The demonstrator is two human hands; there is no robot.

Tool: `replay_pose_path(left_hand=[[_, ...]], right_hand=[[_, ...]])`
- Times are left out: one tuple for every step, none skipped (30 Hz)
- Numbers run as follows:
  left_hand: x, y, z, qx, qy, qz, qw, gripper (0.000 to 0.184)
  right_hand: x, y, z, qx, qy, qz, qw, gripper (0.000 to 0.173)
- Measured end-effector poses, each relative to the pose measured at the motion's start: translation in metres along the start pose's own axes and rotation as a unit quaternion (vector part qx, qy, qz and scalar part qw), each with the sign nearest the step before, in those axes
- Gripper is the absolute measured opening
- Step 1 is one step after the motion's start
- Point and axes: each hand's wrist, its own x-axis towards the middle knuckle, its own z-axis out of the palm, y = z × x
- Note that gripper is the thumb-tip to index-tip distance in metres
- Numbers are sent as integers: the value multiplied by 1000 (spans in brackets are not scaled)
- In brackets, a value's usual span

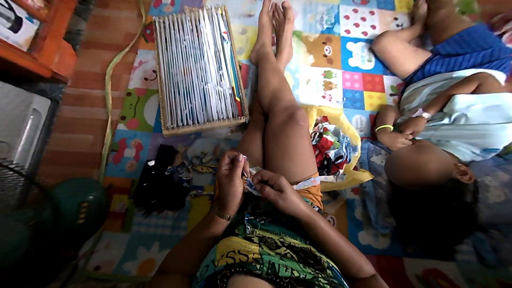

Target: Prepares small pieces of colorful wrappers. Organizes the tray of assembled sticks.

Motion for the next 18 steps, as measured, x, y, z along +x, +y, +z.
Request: replay_pose_path(left_hand=[[1,0,-2,23,-14,30,999,17],[2,0,-3,50,-28,62,996,15],[3,1,-3,76,-40,91,992,14],[3,2,-3,100,-53,116,987,13],[3,2,-2,115,-64,136,982,12],[3,1,-1,120,-74,149,979,11],[3,0,0,117,-80,156,977,11],[2,-1,2,111,-84,161,977,11],[2,-1,4,108,-87,166,976,11],[2,-1,4,107,-87,170,976,11],[2,-1,4,109,-82,170,976,11],[2,0,3,112,-73,164,977,11],[3,1,2,113,-62,147,981,12],[5,2,1,101,-52,117,987,13],[6,2,0,72,-48,74,993,14],[6,2,-1,28,-45,19,998,16],[6,3,0,-23,-41,-42,998,18],[6,4,2,-69,-37,-93,993,20]], right_hand=[[-1,1,0,23,16,20,999,20],[-1,1,-1,38,30,36,998,23],[-1,1,-1,44,39,45,997,26],[-1,0,-1,44,45,45,997,29],[-1,-1,0,41,47,40,997,31],[0,-1,0,37,49,29,998,32],[2,-1,0,31,50,16,998,30],[3,1,1,29,53,4,998,27],[4,3,2,28,59,-9,998,23],[5,4,2,25,59,-21,998,21],[4,5,2,17,56,-36,998,21],[4,5,3,1,48,-56,997,23],[4,6,3,-20,39,-75,996,25],[4,6,4,-48,32,-89,994,26],[4,7,5,-78,27,-100,992,27],[4,8,6,-101,25,-109,989,27],[4,9,6,-121,22,-114,986,27],[4,10,6,-142,19,-116,983,26]])
